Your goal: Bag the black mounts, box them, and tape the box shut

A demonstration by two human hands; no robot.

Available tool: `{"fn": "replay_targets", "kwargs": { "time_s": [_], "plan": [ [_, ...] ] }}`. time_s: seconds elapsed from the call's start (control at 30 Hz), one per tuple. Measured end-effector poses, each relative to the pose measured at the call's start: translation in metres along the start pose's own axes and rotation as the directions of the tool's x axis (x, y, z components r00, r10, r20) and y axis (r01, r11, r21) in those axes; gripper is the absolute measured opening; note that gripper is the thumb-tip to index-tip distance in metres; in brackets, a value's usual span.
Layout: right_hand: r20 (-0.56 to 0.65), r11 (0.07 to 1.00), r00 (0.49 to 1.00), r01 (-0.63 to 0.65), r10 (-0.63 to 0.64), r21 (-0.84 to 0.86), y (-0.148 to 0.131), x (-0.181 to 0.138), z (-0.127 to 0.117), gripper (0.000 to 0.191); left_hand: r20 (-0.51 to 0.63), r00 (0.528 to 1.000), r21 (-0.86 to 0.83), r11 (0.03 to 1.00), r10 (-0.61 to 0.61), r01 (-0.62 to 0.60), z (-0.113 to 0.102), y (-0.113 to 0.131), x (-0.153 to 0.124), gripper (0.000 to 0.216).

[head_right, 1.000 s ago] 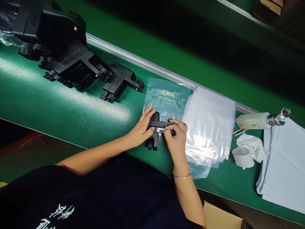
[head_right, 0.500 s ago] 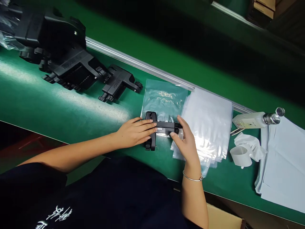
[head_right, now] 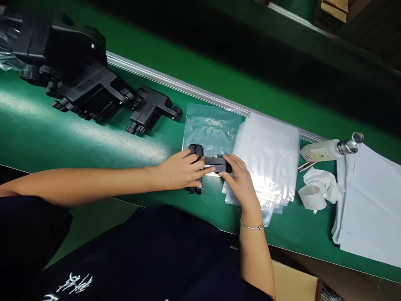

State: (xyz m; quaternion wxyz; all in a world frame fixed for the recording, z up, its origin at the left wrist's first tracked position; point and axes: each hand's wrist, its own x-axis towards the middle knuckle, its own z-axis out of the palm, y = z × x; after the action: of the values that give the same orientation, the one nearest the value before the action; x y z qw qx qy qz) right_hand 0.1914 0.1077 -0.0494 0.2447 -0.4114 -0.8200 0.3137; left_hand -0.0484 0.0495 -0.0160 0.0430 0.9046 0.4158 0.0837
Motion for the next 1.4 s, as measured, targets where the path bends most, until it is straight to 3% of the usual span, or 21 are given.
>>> {"fn": "replay_targets", "kwargs": {
  "time_s": [0.13, 0.23, 0.27, 0.33, 0.4, 0.43, 0.53, 0.63, 0.7, 0.77, 0.83, 0.93, 1.0, 1.1, 1.2, 1.3, 1.4],
  "plan": [
    [-0.011, 0.999, 1.0, 0.023, -0.023, -0.025, 0.003, 0.0, 0.0, 0.048, -0.026, 0.999, -0.082, 0.996, -0.043, 0.041, 0.002, -0.01, -0.024, 0.04],
    [-0.041, 0.998, 0.998, 0.052, -0.054, -0.04, 0.005, -0.001, 0.006, 0.049, -0.084, 0.978, -0.209, 0.963, -0.192, 0.171, 0.01, -0.014, -0.047, 0.038],
    [-0.059, 0.997, 0.996, 0.07, -0.073, -0.045, 0.004, -0.001, 0.009, 0.049, -0.132, 0.948, -0.276, 0.93, -0.289, 0.244, 0.013, -0.013, -0.052, 0.039],
    [-0.102, 0.99, 0.985, 0.131, -0.136, -0.057, -0.002, -0.004, 0.016, 0.048, -0.218, 0.828, -0.454, 0.804, -0.517, 0.384, 0.021, -0.01, -0.056, 0.045],
    [-0.154, 0.975, 0.963, 0.212, -0.221, -0.069, -0.013, -0.01, 0.02, 0.046, -0.204, 0.713, -0.64, 0.643, -0.671, 0.422, 0.026, -0.006, -0.051, 0.056],
    [-0.19, 0.967, 0.949, 0.244, -0.253, -0.072, -0.02, -0.015, 0.02, 0.045, -0.163, 0.698, -0.718, 0.569, -0.698, 0.401, 0.028, -0.005, -0.045, 0.061],
    [-0.279, 0.981, 0.942, 0.194, -0.185, 0.005, -0.038, -0.034, 0.014, 0.052, -0.05, 0.772, -0.862, 0.418, -0.634, 0.287, 0.024, -0.001, -0.025, 0.063],
    [-0.153, 0.97, 0.982, -0.075, 0.112, 0.23, -0.043, -0.059, 0.003, 0.069, -0.005, 0.863, -0.875, 0.42, -0.504, 0.24, 0.011, 0.008, -0.005, 0.064],
    [0.012, 0.913, 0.964, -0.254, 0.264, 0.32, -0.041, -0.076, 0.0, 0.066, 0.032, 0.919, -0.842, 0.485, -0.392, 0.236, 0.003, 0.015, 0.005, 0.069],
    [0.057, 0.863, 0.938, -0.338, 0.343, 0.375, -0.035, -0.093, -0.002, 0.058, 0.053, 0.96, -0.807, 0.554, -0.275, 0.204, 0.001, 0.016, 0.012, 0.065],
    [-0.002, 0.824, 0.92, -0.35, 0.392, 0.445, -0.025, -0.112, -0.004, 0.057, 0.064, 0.981, -0.717, 0.675, -0.182, 0.172, 0.005, 0.009, 0.017, 0.057],
    [-0.091, 0.774, 0.884, -0.347, 0.458, 0.529, -0.007, -0.142, -0.011, 0.054, 0.149, 0.988, -0.424, 0.899, -0.049, 0.109, 0.02, -0.012, 0.022, 0.058],
    [-0.125, 0.744, 0.861, -0.343, 0.493, 0.574, 0.004, -0.158, -0.016, 0.051, 0.223, 0.975, -0.254, 0.966, 0.011, 0.047, 0.032, -0.026, 0.028, 0.065],
    [-0.167, 0.713, 0.838, -0.317, 0.519, 0.625, 0.012, -0.167, -0.019, 0.05, 0.223, 0.973, -0.112, 0.991, -0.05, 0.076, 0.042, -0.044, 0.045, 0.065],
    [-0.183, 0.705, 0.839, -0.289, 0.513, 0.648, 0.009, -0.161, -0.017, 0.05, 0.138, 0.972, -0.037, 0.98, -0.188, 0.195, 0.044, -0.054, 0.067, 0.062],
    [-0.172, 0.703, 0.855, -0.27, 0.49, 0.658, 0.001, -0.153, -0.014, 0.048, 0.045, 0.957, -0.019, 0.957, -0.287, 0.288, 0.041, -0.055, 0.081, 0.042],
    [-0.181, 0.703, 0.856, -0.257, 0.484, 0.663, -0.001, -0.154, -0.014, 0.047, 0.017, 0.955, 0.0, 0.955, -0.296, 0.296, 0.035, -0.048, 0.077, 0.029]
  ]
}}
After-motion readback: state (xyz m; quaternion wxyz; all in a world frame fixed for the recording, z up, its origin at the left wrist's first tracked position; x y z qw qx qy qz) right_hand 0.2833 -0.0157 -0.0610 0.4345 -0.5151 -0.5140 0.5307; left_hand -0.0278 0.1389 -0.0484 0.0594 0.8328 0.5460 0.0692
